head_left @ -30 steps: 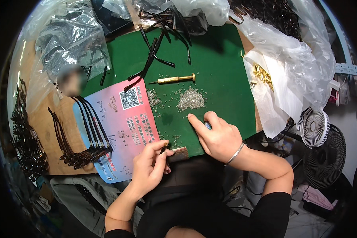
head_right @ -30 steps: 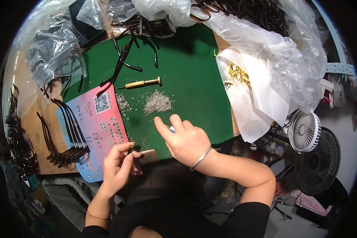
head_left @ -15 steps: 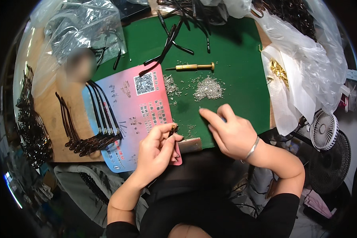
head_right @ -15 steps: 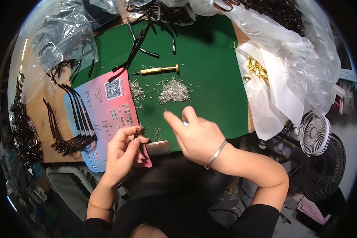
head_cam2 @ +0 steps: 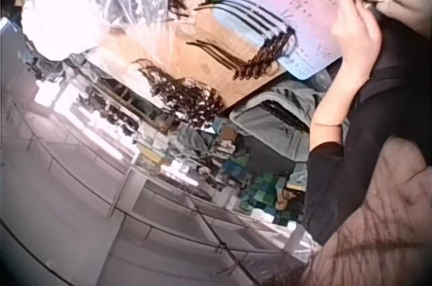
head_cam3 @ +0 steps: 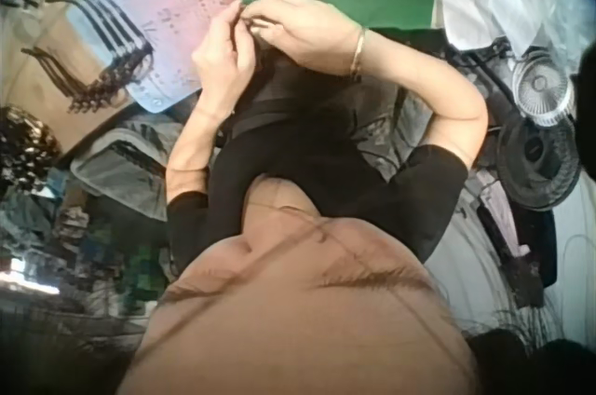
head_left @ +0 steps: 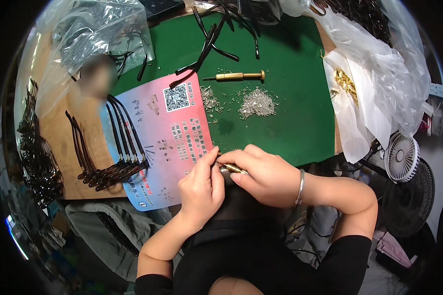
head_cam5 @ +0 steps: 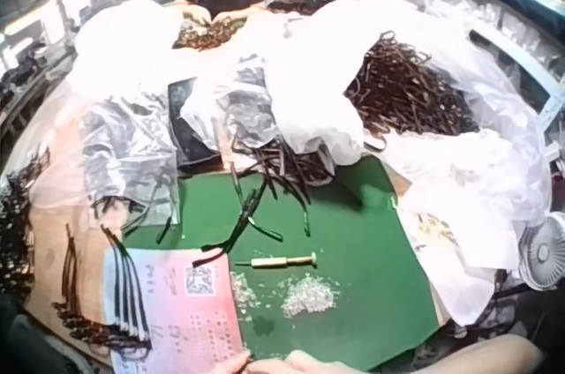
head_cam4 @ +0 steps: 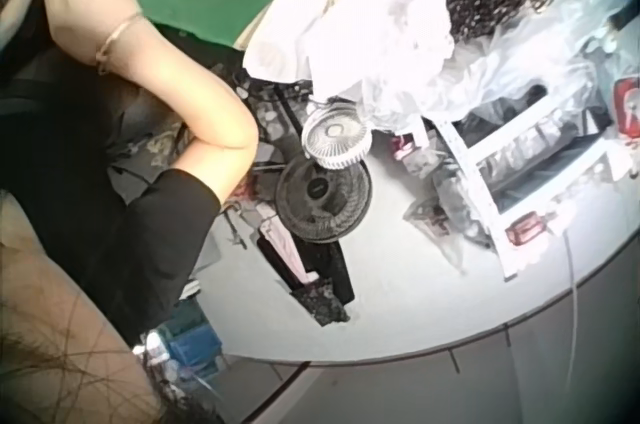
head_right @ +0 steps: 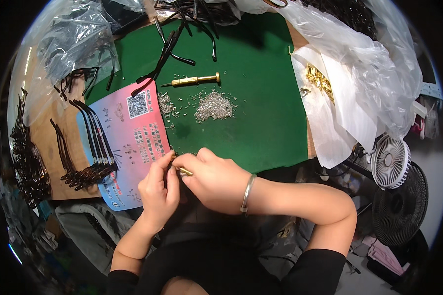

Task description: The person assembles eyeglasses by inserting small metal pins into the temples and frame using a brass tool. They repeatedly pick up frames, insert pins, and place the assembled glasses on a pink card on the table.

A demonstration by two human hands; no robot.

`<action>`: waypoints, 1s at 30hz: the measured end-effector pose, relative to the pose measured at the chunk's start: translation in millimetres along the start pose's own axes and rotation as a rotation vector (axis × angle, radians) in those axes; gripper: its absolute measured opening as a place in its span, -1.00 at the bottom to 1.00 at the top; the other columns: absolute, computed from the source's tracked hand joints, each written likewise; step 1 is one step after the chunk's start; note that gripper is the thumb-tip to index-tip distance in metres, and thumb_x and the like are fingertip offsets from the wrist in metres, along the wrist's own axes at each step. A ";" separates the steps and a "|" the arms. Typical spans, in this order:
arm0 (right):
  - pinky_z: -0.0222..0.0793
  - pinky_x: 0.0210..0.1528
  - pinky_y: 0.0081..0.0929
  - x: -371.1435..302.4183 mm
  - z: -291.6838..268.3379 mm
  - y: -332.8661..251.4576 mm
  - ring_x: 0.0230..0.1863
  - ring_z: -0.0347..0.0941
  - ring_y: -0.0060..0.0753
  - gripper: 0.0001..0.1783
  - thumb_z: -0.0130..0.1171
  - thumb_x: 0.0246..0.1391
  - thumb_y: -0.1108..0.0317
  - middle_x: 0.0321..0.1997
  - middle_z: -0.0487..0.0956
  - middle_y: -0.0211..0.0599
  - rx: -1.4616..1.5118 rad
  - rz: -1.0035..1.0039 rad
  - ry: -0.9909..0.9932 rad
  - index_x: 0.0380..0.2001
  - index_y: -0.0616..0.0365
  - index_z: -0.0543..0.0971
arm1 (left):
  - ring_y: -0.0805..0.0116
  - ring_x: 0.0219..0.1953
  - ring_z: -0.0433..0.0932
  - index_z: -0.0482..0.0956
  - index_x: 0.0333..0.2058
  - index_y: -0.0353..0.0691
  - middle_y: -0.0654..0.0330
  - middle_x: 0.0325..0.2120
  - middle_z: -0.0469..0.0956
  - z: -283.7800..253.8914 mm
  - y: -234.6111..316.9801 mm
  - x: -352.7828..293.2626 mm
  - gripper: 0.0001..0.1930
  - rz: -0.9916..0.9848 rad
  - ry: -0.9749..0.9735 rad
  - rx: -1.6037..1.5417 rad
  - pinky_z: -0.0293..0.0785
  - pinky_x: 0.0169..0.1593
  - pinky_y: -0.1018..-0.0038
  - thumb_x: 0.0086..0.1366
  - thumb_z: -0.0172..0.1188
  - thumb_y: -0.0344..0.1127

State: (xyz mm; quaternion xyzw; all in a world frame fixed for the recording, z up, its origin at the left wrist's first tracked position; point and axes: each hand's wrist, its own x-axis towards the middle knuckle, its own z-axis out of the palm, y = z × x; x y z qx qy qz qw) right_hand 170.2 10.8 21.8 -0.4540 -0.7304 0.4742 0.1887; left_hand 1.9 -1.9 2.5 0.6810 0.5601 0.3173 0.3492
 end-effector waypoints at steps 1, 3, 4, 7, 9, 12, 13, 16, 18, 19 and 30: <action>0.39 -0.60 -0.46 5.6 -7.2 -4.3 -0.64 0.40 -0.35 -0.64 -0.05 0.12 0.31 -0.43 0.41 -0.23 0.238 0.220 -0.128 -0.02 0.16 0.32 | 0.21 -0.52 0.59 0.48 -0.18 -0.39 -0.01 -0.47 0.57 0.1 -0.7 -0.3 -0.74 0.016 0.016 0.011 0.49 -0.44 0.46 0.10 0.08 -0.60; 0.34 -0.63 -0.54 17.6 -27.2 -18.1 -0.66 0.36 -0.51 -0.61 -0.12 0.16 0.27 -0.51 0.42 -0.34 0.713 0.659 -0.384 0.03 0.17 0.30 | 0.22 -0.52 0.59 0.48 -0.18 -0.40 -0.01 -0.48 0.57 0.4 -3.3 -1.0 -0.74 0.034 0.025 0.003 0.50 -0.44 0.46 0.10 0.08 -0.60; 0.30 -0.64 -0.60 17.7 -27.3 -17.9 -0.66 0.31 -0.65 -0.58 -0.18 0.19 0.24 -0.60 0.37 -0.44 0.716 0.645 -0.395 0.08 0.17 0.27 | 0.22 -0.52 0.59 0.48 -0.19 -0.40 -0.01 -0.48 0.57 0.4 -3.9 -0.9 -0.74 0.044 0.030 -0.001 0.50 -0.44 0.46 0.10 0.08 -0.61; 0.30 -0.65 -0.59 19.1 -27.7 -19.0 -0.67 0.32 -0.61 -0.59 -0.17 0.18 0.26 -0.57 0.39 -0.40 0.699 0.638 -0.379 0.07 0.18 0.28 | 0.21 -0.52 0.59 0.48 -0.19 -0.40 -0.01 -0.48 0.57 -0.4 -2.9 2.0 -0.75 0.026 0.024 -0.024 0.50 -0.45 0.46 0.10 0.08 -0.61; 0.30 -0.65 -0.58 21.2 -28.2 -22.1 -0.67 0.32 -0.61 -0.61 -0.17 0.18 0.26 -0.57 0.40 -0.39 0.661 0.642 -0.374 0.04 0.18 0.29 | 0.21 -0.52 0.59 0.48 -0.19 -0.40 -0.01 -0.49 0.57 -1.2 -3.6 2.5 -0.75 0.026 0.022 -0.025 0.50 -0.45 0.46 0.10 0.07 -0.61; 0.30 -0.65 -0.56 22.4 -25.7 -22.8 -0.68 0.32 -0.60 -0.65 -0.17 0.18 0.27 -0.55 0.42 -0.35 0.632 0.635 -0.365 -0.01 0.20 0.32 | 0.20 -0.52 0.60 0.49 -0.19 -0.40 -0.01 -0.50 0.57 -2.6 -2.8 3.7 -0.75 0.008 0.020 -0.037 0.50 -0.44 0.45 0.10 0.07 -0.61; 0.30 -0.65 -0.56 22.1 -24.0 -22.2 -0.68 0.33 -0.59 -0.66 -0.17 0.17 0.28 -0.55 0.43 -0.34 0.627 0.631 -0.359 -0.04 0.20 0.34 | 0.20 -0.52 0.60 0.49 -0.19 -0.40 -0.01 -0.50 0.57 -3.0 -2.3 4.2 -0.75 0.001 0.018 -0.043 0.50 -0.44 0.45 0.10 0.07 -0.61; 0.30 -0.65 -0.57 10.0 9.2 9.1 -0.67 0.33 -0.60 -0.68 -0.16 0.17 0.29 -0.52 0.43 -0.34 0.207 0.078 -0.019 -0.06 0.19 0.35 | 0.20 -0.52 0.60 0.50 -0.20 -0.39 -0.01 -0.51 0.57 -2.7 -0.9 5.7 -0.75 -0.009 0.014 -0.073 0.49 -0.44 0.45 0.10 0.07 -0.61; 0.30 -0.64 -0.62 10.9 3.2 7.5 -0.65 0.32 -0.65 -0.66 -0.16 0.18 0.31 -0.48 0.41 -0.40 0.249 0.114 -0.087 0.01 0.15 0.34 | 0.20 -0.52 0.60 0.50 -0.20 -0.39 -0.01 -0.50 0.57 -2.1 -1.1 3.6 -0.75 -0.031 -0.003 -0.062 0.50 -0.45 0.45 0.09 0.07 -0.61; 0.30 -0.63 -0.66 16.0 -10.3 -2.7 -0.63 0.31 -0.69 -0.63 -0.15 0.19 0.33 -0.45 0.40 -0.45 0.341 0.220 -0.186 0.06 0.13 0.33 | 0.19 -0.52 0.60 0.50 -0.20 -0.39 -0.02 -0.49 0.57 -2.4 -1.0 2.6 -0.75 -0.044 -0.012 -0.057 0.50 -0.45 0.45 0.09 0.07 -0.61; 0.27 -0.67 -0.70 30.7 -34.1 -28.0 -0.64 0.31 -0.70 -0.64 -0.22 0.23 0.28 -0.48 0.36 -0.48 0.742 0.755 -0.416 0.06 0.11 0.30 | 0.19 -0.48 0.61 0.50 -0.19 -0.40 -0.04 -0.47 0.57 -3.2 -2.4 4.7 -0.75 -0.071 0.006 -0.094 0.51 -0.41 0.44 0.10 0.07 -0.60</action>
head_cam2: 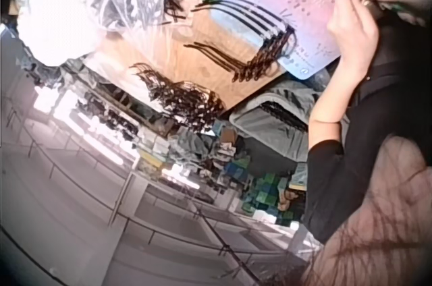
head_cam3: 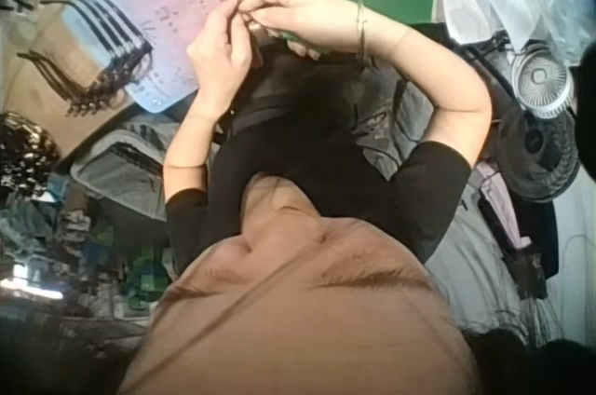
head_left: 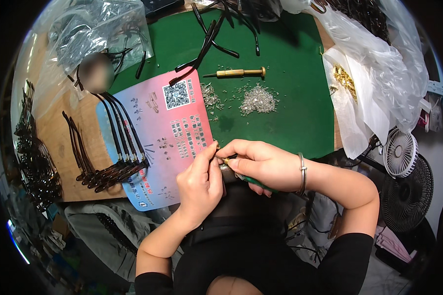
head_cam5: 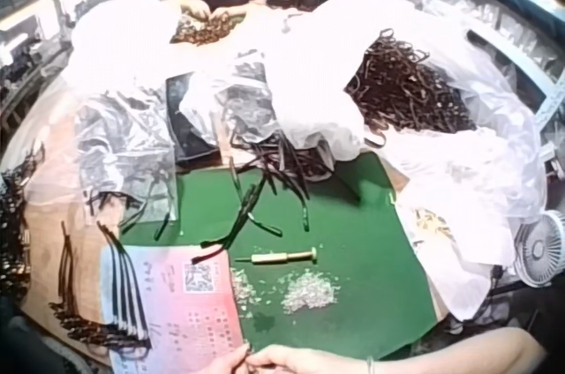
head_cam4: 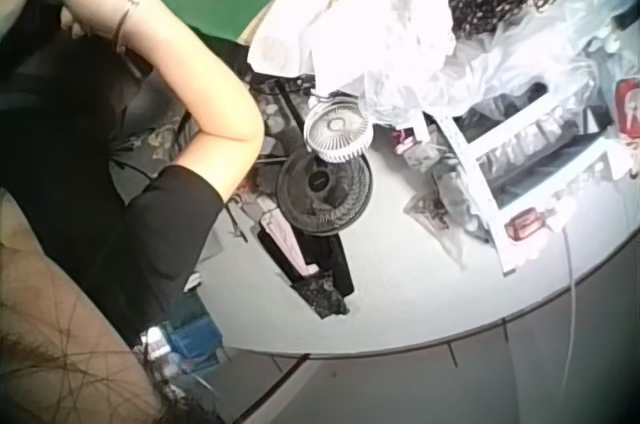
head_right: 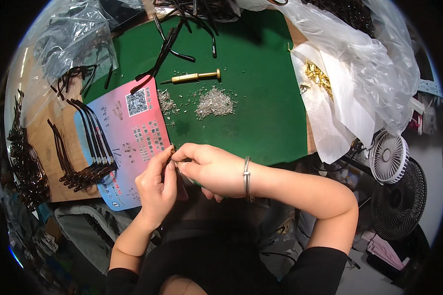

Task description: The person assembles eyeglasses by inserting small metal pins into the temples and frame using a brass tool. They repeatedly pick up frames, insert pins, and place the assembled glasses on a pink card on the table.

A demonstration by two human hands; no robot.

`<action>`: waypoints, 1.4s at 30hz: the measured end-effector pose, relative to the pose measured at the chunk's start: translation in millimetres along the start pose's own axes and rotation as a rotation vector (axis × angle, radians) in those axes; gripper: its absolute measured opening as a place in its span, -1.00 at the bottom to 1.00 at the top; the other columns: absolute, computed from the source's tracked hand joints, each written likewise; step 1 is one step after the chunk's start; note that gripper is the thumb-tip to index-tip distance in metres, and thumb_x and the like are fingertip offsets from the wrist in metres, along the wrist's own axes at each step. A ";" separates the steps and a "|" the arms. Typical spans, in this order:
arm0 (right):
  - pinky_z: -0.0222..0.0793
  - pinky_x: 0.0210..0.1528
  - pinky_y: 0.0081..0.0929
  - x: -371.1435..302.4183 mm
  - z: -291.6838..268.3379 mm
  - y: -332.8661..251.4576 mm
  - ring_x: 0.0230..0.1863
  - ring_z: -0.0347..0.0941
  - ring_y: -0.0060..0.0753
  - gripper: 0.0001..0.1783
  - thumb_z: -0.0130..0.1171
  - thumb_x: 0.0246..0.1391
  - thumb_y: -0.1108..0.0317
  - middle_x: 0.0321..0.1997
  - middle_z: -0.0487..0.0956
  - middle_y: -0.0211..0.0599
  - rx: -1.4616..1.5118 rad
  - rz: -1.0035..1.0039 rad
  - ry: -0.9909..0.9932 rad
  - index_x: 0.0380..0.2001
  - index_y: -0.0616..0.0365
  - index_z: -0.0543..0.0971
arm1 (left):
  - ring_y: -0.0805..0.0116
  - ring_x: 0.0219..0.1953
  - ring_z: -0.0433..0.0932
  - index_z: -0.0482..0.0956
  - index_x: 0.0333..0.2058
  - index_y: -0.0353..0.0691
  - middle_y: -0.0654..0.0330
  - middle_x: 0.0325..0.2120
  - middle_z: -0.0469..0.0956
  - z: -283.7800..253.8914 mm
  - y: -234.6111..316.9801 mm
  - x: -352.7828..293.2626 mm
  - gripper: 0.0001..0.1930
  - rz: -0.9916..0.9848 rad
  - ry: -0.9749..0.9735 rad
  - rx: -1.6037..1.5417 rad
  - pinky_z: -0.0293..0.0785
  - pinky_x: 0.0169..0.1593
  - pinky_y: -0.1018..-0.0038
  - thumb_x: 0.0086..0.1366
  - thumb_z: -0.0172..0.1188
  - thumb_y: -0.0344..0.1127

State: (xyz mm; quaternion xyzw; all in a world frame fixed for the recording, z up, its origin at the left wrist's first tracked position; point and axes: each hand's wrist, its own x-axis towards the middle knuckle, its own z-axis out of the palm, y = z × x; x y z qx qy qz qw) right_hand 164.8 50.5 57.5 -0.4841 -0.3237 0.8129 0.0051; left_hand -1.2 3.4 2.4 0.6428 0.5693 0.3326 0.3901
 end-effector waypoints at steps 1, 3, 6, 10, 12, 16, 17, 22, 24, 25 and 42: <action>0.27 -0.67 -0.70 0.1 0.9 -0.6 -0.64 0.31 -0.70 -0.64 -0.22 0.23 0.28 -0.49 0.35 -0.49 -0.006 -0.004 0.003 0.05 0.12 0.31 | 0.20 -0.48 0.61 0.50 -0.19 -0.40 -0.05 -0.47 0.57 -0.8 0.3 0.1 -0.75 -0.017 -0.006 -0.010 0.51 -0.40 0.44 0.10 0.06 -0.60; 0.27 -0.68 -0.70 0.5 2.4 -1.2 -0.65 0.31 -0.71 -0.65 -0.22 0.23 0.28 -0.50 0.35 -0.49 -0.031 -0.012 0.014 0.04 0.12 0.31 | 0.20 -0.47 0.61 0.50 -0.19 -0.40 -0.05 -0.46 0.57 -2.2 0.2 0.9 -0.75 -0.032 -0.019 -0.030 0.51 -0.39 0.45 0.11 0.06 -0.59; 0.26 -0.69 -0.70 2.1 4.1 -0.9 -0.65 0.30 -0.72 -0.67 -0.21 0.23 0.28 -0.51 0.36 -0.49 -0.096 -0.028 0.037 0.02 0.12 0.32 | 0.21 -0.47 0.61 0.50 -0.18 -0.41 -0.05 -0.46 0.57 -3.1 -0.7 1.2 -0.76 -0.045 -0.031 -0.048 0.51 -0.39 0.46 0.13 0.05 -0.58; 0.26 -0.69 -0.68 3.0 5.2 -3.9 -0.67 0.30 -0.70 -0.68 -0.19 0.22 0.30 -0.50 0.38 -0.46 -0.145 -0.022 0.058 0.01 0.13 0.33 | 0.22 -0.48 0.61 0.49 -0.18 -0.41 -0.04 -0.47 0.57 -3.8 -1.5 1.1 -0.76 -0.043 -0.032 -0.035 0.51 -0.39 0.46 0.13 0.06 -0.58; 0.25 -0.69 -0.66 2.7 5.2 -3.3 -0.68 0.29 -0.70 -0.68 -0.18 0.22 0.30 -0.49 0.40 -0.45 -0.170 -0.044 0.071 0.00 0.14 0.33 | 0.22 -0.47 0.61 0.49 -0.17 -0.41 -0.04 -0.46 0.57 -3.1 -0.3 1.4 -0.75 -0.041 -0.031 -0.040 0.51 -0.38 0.46 0.13 0.06 -0.58; 0.32 -0.58 -0.55 5.2 3.9 6.3 -0.60 0.37 -0.57 -0.67 -0.16 0.21 0.29 -0.39 0.46 -0.34 -0.283 -0.181 0.107 0.00 0.18 0.32 | 0.46 -0.40 0.57 0.48 -0.15 -0.39 0.08 -0.43 0.59 -3.0 2.0 3.7 -0.76 -0.017 -0.055 0.001 0.47 -0.31 0.57 0.17 0.05 -0.57; 0.37 -0.52 -0.50 5.8 3.4 8.3 -0.56 0.41 -0.49 -0.66 -0.15 0.21 0.29 -0.35 0.48 -0.29 -0.313 -0.217 0.117 0.00 0.19 0.32 | 0.45 -0.41 0.58 0.48 -0.15 -0.40 0.07 -0.42 0.59 -2.9 1.2 2.9 -0.76 -0.034 -0.067 -0.055 0.47 -0.33 0.56 0.19 0.05 -0.56; 0.35 -0.13 -0.18 -25.1 -13.4 29.4 -0.18 0.44 0.04 -0.60 -0.03 0.11 0.22 -0.24 0.47 0.03 -0.790 -0.420 0.350 -0.03 0.17 0.30 | 0.59 -0.54 0.44 0.26 0.01 -0.35 0.07 -0.21 0.55 -35.8 2.7 2.0 -0.69 -0.538 -0.330 -0.842 0.40 -0.47 0.68 0.31 -0.03 -0.44; 0.40 -0.28 -0.21 -22.4 -16.9 39.9 -0.30 0.46 -0.01 -0.67 0.03 0.06 0.28 -0.31 0.45 -0.04 -0.898 -0.415 0.566 -0.13 0.18 0.33 | 0.57 -0.53 0.45 0.28 -0.05 -0.33 0.03 -0.20 0.54 -34.7 2.5 2.3 -0.74 -0.640 -0.473 -1.049 0.42 -0.44 0.66 0.31 -0.01 -0.40; 0.40 -0.30 -0.23 -25.0 -17.7 43.5 -0.32 0.46 -0.03 -0.68 0.04 0.06 0.28 -0.32 0.46 -0.05 -0.856 -0.473 0.571 -0.15 0.18 0.34 | 0.55 -0.52 0.45 0.31 -0.10 -0.32 0.02 -0.21 0.54 -30.5 8.0 3.2 -0.77 -0.709 -0.533 -1.116 0.43 -0.42 0.65 0.31 0.00 -0.38; 0.39 -0.44 -0.50 -6.2 -15.1 26.5 -0.48 0.46 -0.33 -0.77 0.15 -0.04 0.27 -0.51 0.48 -0.22 -0.495 -0.768 0.275 -0.52 0.25 0.48 | 0.61 -0.59 0.37 0.41 -0.26 -0.26 0.10 -0.42 0.55 -20.0 7.7 0.2 -0.89 -0.669 -0.688 -1.065 0.33 -0.50 0.71 0.27 0.06 -0.39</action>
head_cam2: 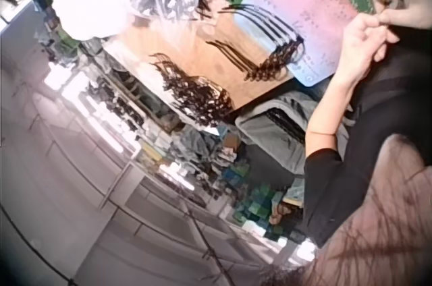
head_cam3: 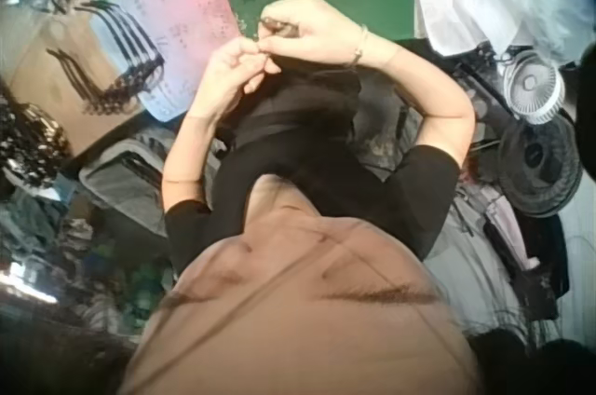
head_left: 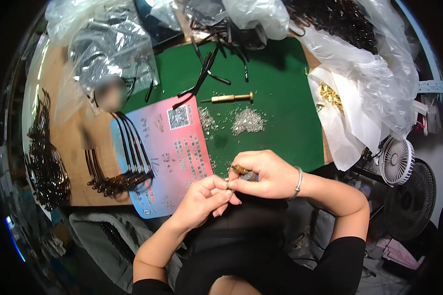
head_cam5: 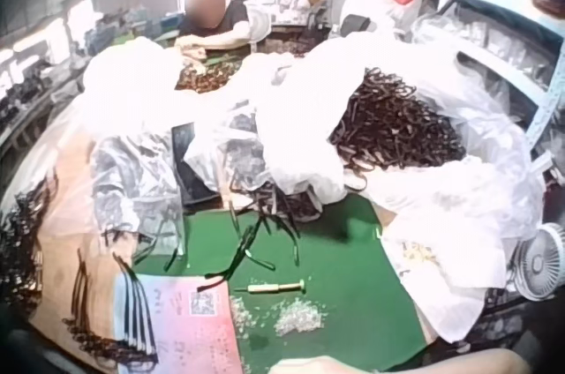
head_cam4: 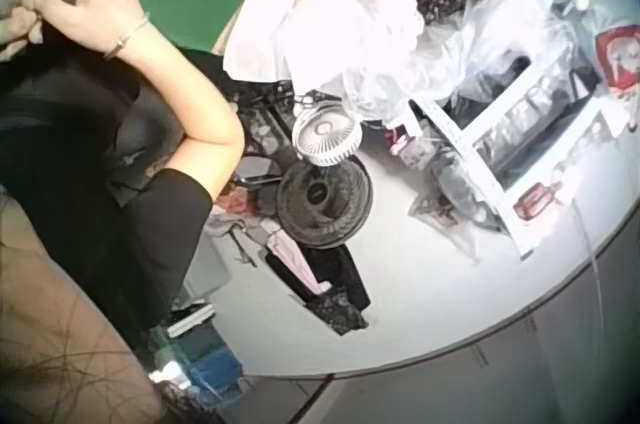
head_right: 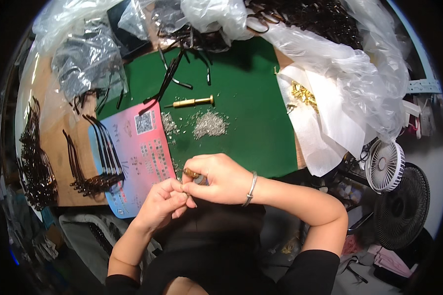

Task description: The person assembles eyeglasses by inserting small metal pins into the temples and frame using a brass tool. They repeatedly pick up frames, insert pins, and place the assembled glasses on a pink card on the table.

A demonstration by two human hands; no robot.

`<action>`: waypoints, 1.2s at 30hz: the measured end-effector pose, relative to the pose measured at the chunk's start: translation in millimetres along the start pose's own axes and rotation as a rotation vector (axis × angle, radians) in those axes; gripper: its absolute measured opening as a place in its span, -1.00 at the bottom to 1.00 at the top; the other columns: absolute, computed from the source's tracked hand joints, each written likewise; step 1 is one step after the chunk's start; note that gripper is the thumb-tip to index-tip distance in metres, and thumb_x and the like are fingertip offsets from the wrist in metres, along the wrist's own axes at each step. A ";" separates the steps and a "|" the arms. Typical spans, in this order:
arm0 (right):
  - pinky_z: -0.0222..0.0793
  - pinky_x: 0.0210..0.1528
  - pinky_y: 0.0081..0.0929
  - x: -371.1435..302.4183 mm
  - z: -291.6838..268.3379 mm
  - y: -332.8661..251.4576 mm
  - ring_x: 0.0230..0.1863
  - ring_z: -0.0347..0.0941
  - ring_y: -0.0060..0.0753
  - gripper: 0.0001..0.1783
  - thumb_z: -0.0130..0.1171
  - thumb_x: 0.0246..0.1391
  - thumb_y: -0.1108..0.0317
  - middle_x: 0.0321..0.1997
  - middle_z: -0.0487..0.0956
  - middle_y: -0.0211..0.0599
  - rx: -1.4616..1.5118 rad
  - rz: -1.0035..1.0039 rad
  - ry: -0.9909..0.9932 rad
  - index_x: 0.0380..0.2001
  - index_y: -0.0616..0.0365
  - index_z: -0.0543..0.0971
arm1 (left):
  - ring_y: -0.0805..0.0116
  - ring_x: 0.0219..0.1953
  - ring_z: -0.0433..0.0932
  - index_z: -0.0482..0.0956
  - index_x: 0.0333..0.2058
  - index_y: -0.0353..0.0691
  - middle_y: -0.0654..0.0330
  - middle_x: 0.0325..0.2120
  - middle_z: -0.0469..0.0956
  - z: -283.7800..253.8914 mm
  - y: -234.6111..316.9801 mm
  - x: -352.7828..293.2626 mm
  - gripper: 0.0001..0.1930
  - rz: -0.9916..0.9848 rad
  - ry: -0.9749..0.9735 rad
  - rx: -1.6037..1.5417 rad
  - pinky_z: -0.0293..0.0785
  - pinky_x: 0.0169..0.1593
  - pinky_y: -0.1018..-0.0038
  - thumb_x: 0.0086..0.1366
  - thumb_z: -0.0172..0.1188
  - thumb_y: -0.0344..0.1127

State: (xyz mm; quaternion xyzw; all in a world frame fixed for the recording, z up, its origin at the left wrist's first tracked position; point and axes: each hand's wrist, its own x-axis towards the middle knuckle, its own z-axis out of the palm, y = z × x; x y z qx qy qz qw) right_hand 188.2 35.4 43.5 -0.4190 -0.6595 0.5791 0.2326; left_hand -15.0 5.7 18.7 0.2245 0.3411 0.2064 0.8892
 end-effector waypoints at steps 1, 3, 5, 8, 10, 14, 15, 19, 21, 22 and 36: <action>0.40 -0.38 -0.48 -0.4 -3.9 -3.6 -0.42 0.47 -0.30 -0.75 0.17 -0.04 0.24 -0.46 0.49 -0.21 0.005 0.024 -0.063 -0.46 0.24 0.49 | 0.61 -0.58 0.38 0.41 -0.27 -0.27 0.11 -0.43 0.55 1.1 4.2 -1.3 -0.90 -0.025 0.004 0.068 0.34 -0.48 0.70 0.27 0.06 -0.40; 0.40 -0.30 -0.45 -4.4 -7.6 -0.5 -0.37 0.48 -0.28 -0.71 0.18 -0.04 0.20 -0.39 0.49 -0.19 -0.011 -0.023 -0.058 -0.38 0.22 0.49 | 0.59 -0.55 0.41 0.40 -0.28 -0.27 0.14 -0.45 0.54 2.1 12.4 -4.2 -0.91 -0.013 0.061 0.195 0.37 -0.45 0.66 0.28 0.05 -0.41; 0.41 -0.26 -0.43 -16.2 -15.5 -0.3 -0.33 0.48 -0.26 -0.67 0.20 -0.03 0.17 -0.35 0.49 -0.17 -0.078 0.037 -0.020 -0.31 0.21 0.49 | 0.57 -0.52 0.44 0.39 -0.30 -0.28 0.17 -0.47 0.54 -0.1 18.9 -9.0 -0.92 0.060 0.169 0.311 0.40 -0.40 0.62 0.28 0.04 -0.41; 0.42 -0.31 -0.41 -25.4 -17.9 24.8 -0.35 0.49 -0.23 -0.71 0.18 -0.02 0.19 -0.38 0.50 -0.18 -0.222 0.197 0.090 -0.33 0.19 0.48 | 0.23 -0.47 0.53 0.36 -0.35 -0.31 0.07 -0.60 0.47 1.1 87.2 37.5 -0.83 0.667 0.232 1.347 0.41 -0.38 0.39 0.13 0.13 -0.39; 0.40 -0.39 -0.46 -21.8 -10.3 30.5 -0.46 0.47 -0.30 -0.78 0.19 -0.03 0.30 -0.43 0.48 -0.20 -0.328 0.069 0.157 -0.35 0.20 0.50 | -0.06 -0.39 0.53 0.33 -0.33 -0.33 -0.05 -0.48 0.48 -3.6 131.7 99.3 -0.75 0.811 0.529 1.631 0.45 -0.35 0.23 0.12 0.17 -0.32; 0.40 -0.38 -0.48 -32.6 -14.3 29.8 -0.43 0.47 -0.31 -0.76 0.20 -0.03 0.31 -0.43 0.49 -0.22 -0.259 0.045 0.137 -0.32 0.22 0.49 | -0.10 -0.28 0.50 0.32 -0.20 -0.32 -0.08 -0.35 0.51 -28.4 141.9 144.5 -0.66 0.582 0.785 1.756 0.39 -0.24 0.15 0.12 0.20 -0.29; 0.40 -0.39 -0.47 -32.3 -14.5 32.1 -0.44 0.47 -0.30 -0.75 0.19 -0.02 0.29 -0.41 0.49 -0.21 -0.209 0.048 0.158 -0.32 0.22 0.47 | 0.01 -0.32 0.54 0.35 -0.22 -0.34 -0.07 -0.39 0.53 -33.4 143.8 139.6 -0.65 0.615 0.733 1.735 0.42 -0.29 0.25 0.10 0.23 -0.28; 0.41 -0.36 -0.45 -30.3 -22.5 34.7 -0.41 0.49 -0.31 -0.74 0.17 0.00 0.26 -0.35 0.52 -0.20 -0.172 0.069 0.147 -0.35 0.24 0.46 | 0.45 -0.46 0.49 0.44 -0.18 -0.37 0.12 -0.52 0.53 -32.9 173.3 121.8 -0.65 0.627 0.694 1.572 0.39 -0.35 0.53 0.08 0.24 -0.33; 0.41 -0.35 -0.40 -34.0 -33.4 24.7 -0.40 0.49 -0.24 -0.78 0.15 -0.02 0.29 -0.38 0.51 -0.18 -0.109 0.096 0.103 -0.40 0.23 0.47 | 0.53 -0.46 0.44 0.44 -0.16 -0.37 0.23 -0.53 0.50 -7.1 174.6 94.3 -0.68 0.807 0.662 1.421 0.36 -0.36 0.58 0.13 0.18 -0.36; 0.40 -0.34 -0.37 -38.7 -41.5 27.5 -0.39 0.49 -0.20 -0.82 0.14 -0.03 0.31 -0.41 0.51 -0.17 -0.237 0.097 0.151 -0.44 0.21 0.48 | 0.54 -0.47 0.42 0.43 -0.16 -0.38 0.24 -0.55 0.47 3.5 168.8 74.1 -0.72 0.830 0.614 1.333 0.35 -0.36 0.60 0.15 0.15 -0.39; 0.40 -0.34 -0.20 -39.5 -152.6 48.7 -0.42 0.47 -0.01 -0.87 0.05 -0.11 0.42 -0.42 0.47 -0.06 -1.175 0.376 0.328 -0.45 0.24 0.42 | 0.65 -0.53 0.35 0.38 -0.16 -0.34 0.35 -0.58 0.38 18.6 43.1 -11.1 -0.83 0.372 0.287 0.500 0.30 -0.42 0.69 0.28 -0.03 -0.49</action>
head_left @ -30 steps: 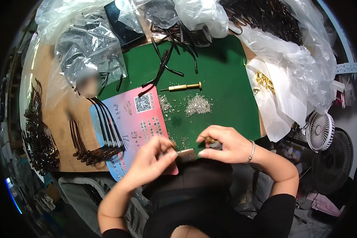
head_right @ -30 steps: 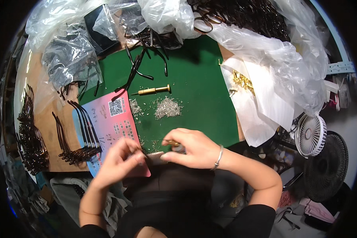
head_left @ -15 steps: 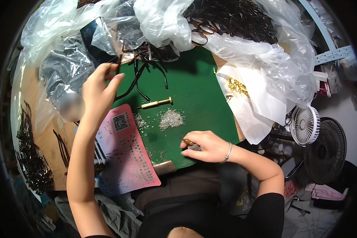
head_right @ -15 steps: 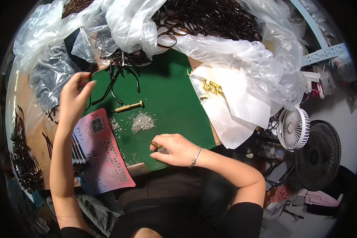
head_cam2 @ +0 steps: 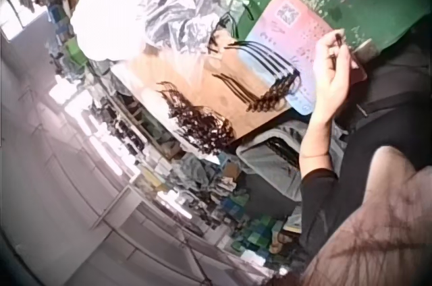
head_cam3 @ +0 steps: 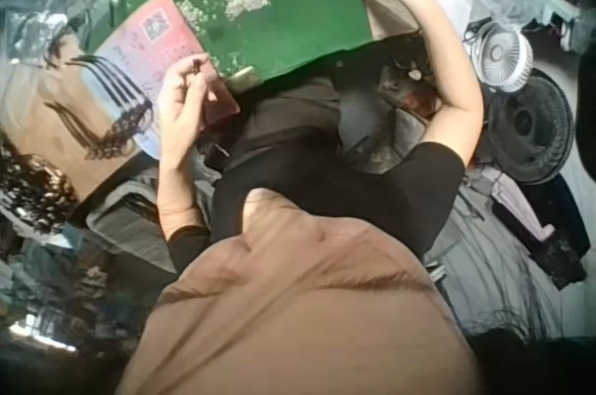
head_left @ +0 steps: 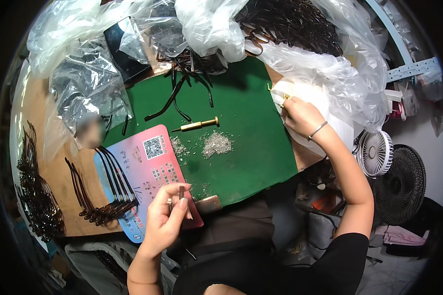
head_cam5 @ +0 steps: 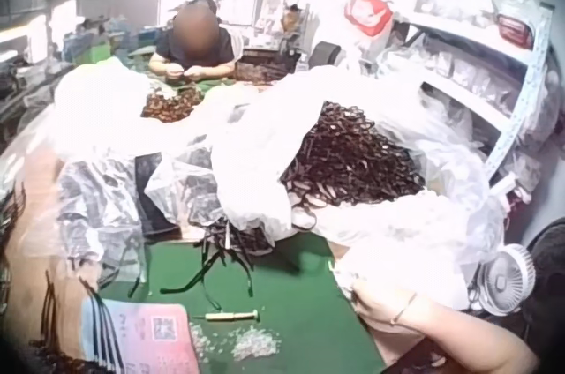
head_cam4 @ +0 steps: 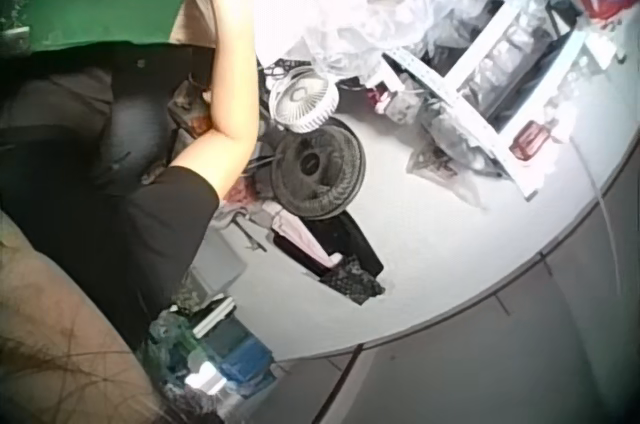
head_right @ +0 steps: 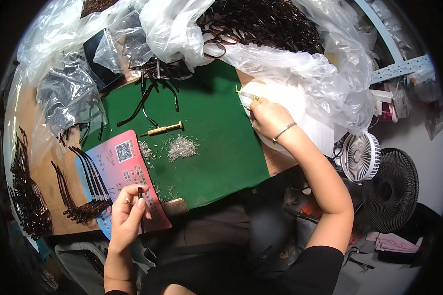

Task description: The person assembles eyeglasses by inserting small metal pins into the temples and frame using a brass tool. They repeatedly pick up frames, insert pins, and place the assembled glasses on a pink card on the table.

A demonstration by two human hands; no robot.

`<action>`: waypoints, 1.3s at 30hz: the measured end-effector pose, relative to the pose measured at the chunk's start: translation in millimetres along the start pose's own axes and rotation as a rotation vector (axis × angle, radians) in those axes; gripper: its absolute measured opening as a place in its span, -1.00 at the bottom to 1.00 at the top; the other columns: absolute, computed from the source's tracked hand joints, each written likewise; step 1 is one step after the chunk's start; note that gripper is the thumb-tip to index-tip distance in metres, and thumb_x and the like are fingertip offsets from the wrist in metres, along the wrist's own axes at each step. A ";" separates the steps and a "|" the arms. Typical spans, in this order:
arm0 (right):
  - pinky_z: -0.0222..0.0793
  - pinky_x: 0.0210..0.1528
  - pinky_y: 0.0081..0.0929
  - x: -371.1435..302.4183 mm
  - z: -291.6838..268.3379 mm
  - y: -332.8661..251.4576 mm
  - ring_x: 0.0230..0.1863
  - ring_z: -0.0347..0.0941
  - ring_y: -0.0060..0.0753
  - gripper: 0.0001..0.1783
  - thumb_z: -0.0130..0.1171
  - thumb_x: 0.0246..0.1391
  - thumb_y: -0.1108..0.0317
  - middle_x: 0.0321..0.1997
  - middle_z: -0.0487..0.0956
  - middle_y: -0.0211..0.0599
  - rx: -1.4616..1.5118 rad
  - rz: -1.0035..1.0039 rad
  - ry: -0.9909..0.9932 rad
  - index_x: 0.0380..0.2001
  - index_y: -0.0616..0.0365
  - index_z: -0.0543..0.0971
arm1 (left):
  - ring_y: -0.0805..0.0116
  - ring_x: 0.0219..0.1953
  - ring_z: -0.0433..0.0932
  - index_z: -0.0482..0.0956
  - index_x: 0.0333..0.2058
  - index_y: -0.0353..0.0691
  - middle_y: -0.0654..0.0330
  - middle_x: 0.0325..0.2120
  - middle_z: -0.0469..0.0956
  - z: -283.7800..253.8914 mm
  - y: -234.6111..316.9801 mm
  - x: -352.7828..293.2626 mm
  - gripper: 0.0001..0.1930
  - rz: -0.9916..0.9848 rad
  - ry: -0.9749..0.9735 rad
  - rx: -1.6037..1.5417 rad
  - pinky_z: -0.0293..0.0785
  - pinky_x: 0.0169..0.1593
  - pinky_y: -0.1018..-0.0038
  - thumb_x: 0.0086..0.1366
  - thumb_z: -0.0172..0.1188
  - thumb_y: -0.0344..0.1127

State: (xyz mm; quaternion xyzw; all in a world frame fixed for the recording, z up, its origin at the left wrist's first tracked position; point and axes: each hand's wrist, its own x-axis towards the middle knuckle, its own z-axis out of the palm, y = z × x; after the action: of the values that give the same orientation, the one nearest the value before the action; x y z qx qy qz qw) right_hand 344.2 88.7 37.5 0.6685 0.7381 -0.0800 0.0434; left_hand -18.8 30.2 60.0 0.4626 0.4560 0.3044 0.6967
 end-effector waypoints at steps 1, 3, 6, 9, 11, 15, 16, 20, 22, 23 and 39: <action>0.40 -0.32 -0.20 1.2 -2.2 1.1 -0.42 0.46 -0.01 -0.88 0.05 -0.12 0.43 -0.43 0.47 -0.05 0.029 -0.015 -0.033 -0.46 0.26 0.43 | 0.66 -0.54 0.34 0.38 -0.13 -0.34 0.37 -0.58 0.37 -1.1 -3.7 0.9 -0.81 -0.002 -0.024 0.007 0.29 -0.43 0.70 0.28 -0.03 -0.49; 0.39 -0.29 -0.20 -0.1 4.1 -0.9 -0.41 0.46 0.02 -0.87 0.07 -0.14 0.42 -0.46 0.50 -0.03 0.070 0.013 -0.022 -0.51 0.27 0.45 | 0.67 -0.56 0.30 0.38 -0.10 -0.34 0.39 -0.59 0.34 -0.3 -6.9 2.5 -0.78 -0.014 -0.056 0.018 0.26 -0.45 0.70 0.28 -0.03 -0.47; 0.39 -0.31 -0.24 0.3 4.9 -4.2 -0.40 0.47 0.01 -0.85 0.09 -0.15 0.40 -0.47 0.51 -0.01 0.075 0.053 -0.045 -0.48 0.27 0.47 | 0.70 -0.59 0.23 0.38 -0.11 -0.35 0.42 -0.59 0.31 5.6 -12.3 5.4 -0.78 -0.047 -0.094 0.019 0.18 -0.48 0.73 0.28 -0.02 -0.44; 0.39 -0.33 -0.31 4.0 -3.9 0.6 -0.43 0.49 -0.08 -0.84 0.08 -0.15 0.42 -0.51 0.52 -0.03 0.280 0.074 -0.076 -0.46 0.28 0.46 | 0.70 -0.60 0.22 0.37 -0.12 -0.34 0.42 -0.60 0.30 10.9 -12.7 2.8 -0.79 -0.090 -0.099 0.013 0.17 -0.49 0.72 0.28 -0.02 -0.44; 0.37 -0.38 -0.41 3.3 -19.2 -2.5 -0.50 0.48 -0.23 -0.83 0.09 -0.13 0.40 -0.56 0.51 -0.11 0.393 0.147 -0.006 -0.46 0.29 0.44 | 0.68 -0.66 0.29 0.38 -0.11 -0.30 0.40 -0.66 0.29 6.7 -24.8 4.3 -0.80 -0.015 -0.102 -0.015 0.27 -0.57 0.70 0.29 -0.06 -0.46; 0.37 -0.35 -0.36 -2.3 -27.2 -18.2 -0.45 0.48 -0.14 -0.85 0.07 -0.13 0.40 -0.53 0.52 -0.10 0.338 0.150 0.054 -0.46 0.27 0.45 | 0.68 -0.67 0.27 0.37 -0.06 -0.29 0.40 -0.66 0.29 10.0 -29.6 2.4 -0.76 -0.053 -0.098 -0.111 0.27 -0.56 0.70 0.31 -0.09 -0.44; 0.38 -0.33 -0.33 -2.4 -32.9 -33.9 -0.43 0.49 -0.08 -0.85 0.06 -0.13 0.40 -0.52 0.53 -0.08 0.341 0.139 0.075 -0.47 0.25 0.45 | 0.68 -0.67 0.27 0.36 -0.05 -0.30 0.39 -0.65 0.30 9.3 -30.8 0.0 -0.76 -0.042 -0.092 -0.110 0.27 -0.56 0.71 0.32 -0.10 -0.44; 0.38 -0.39 -0.56 -37.1 -54.7 -112.5 -0.44 0.49 -0.47 -0.82 0.13 -0.09 0.46 -0.45 0.53 -0.26 0.991 -0.111 -0.106 -0.33 0.22 0.49 | 0.68 -0.62 0.32 0.37 -0.01 -0.29 0.25 -0.48 0.52 18.9 -25.2 -7.8 -0.74 -0.200 -0.156 -0.172 0.29 -0.52 0.72 0.33 -0.07 -0.41; 0.40 -0.41 -0.54 -44.5 -44.4 -140.4 -0.43 0.51 -0.40 -0.87 0.19 -0.10 0.47 -0.46 0.52 -0.27 1.059 -0.278 -0.191 -0.41 0.22 0.51 | 0.67 -0.62 0.33 0.34 -0.01 -0.30 0.15 -0.34 0.58 23.3 -25.5 -8.3 -0.74 -0.159 -0.227 -0.247 0.30 -0.52 0.72 0.33 -0.07 -0.42; 0.39 -0.43 -0.53 -45.6 -32.5 -151.3 -0.46 0.50 -0.35 -0.88 0.21 -0.09 0.45 -0.48 0.51 -0.24 1.060 -0.259 -0.168 -0.45 0.24 0.50 | 0.67 -0.64 0.32 0.34 -0.03 -0.29 0.16 -0.36 0.57 26.1 -23.5 -11.1 -0.75 -0.168 -0.202 -0.339 0.28 -0.53 0.72 0.33 -0.06 -0.41; 0.30 -0.40 -0.59 -35.0 -15.3 -139.8 -0.46 0.43 -0.51 -0.88 0.27 -0.08 0.43 -0.49 0.50 -0.36 1.371 -0.446 -0.655 -0.53 0.23 0.54 | 0.68 -0.67 0.26 0.38 -0.14 -0.32 0.16 -0.37 0.58 7.5 -17.1 -8.8 -0.81 -0.369 -0.521 -0.428 0.21 -0.57 0.73 0.32 -0.03 -0.38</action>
State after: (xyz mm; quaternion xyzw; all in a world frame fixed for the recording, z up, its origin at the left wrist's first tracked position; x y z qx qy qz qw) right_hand 209.5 44.1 67.0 0.3247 0.5904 -0.7167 -0.1801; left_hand -15.4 13.4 48.6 0.2786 0.2655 0.1346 0.9131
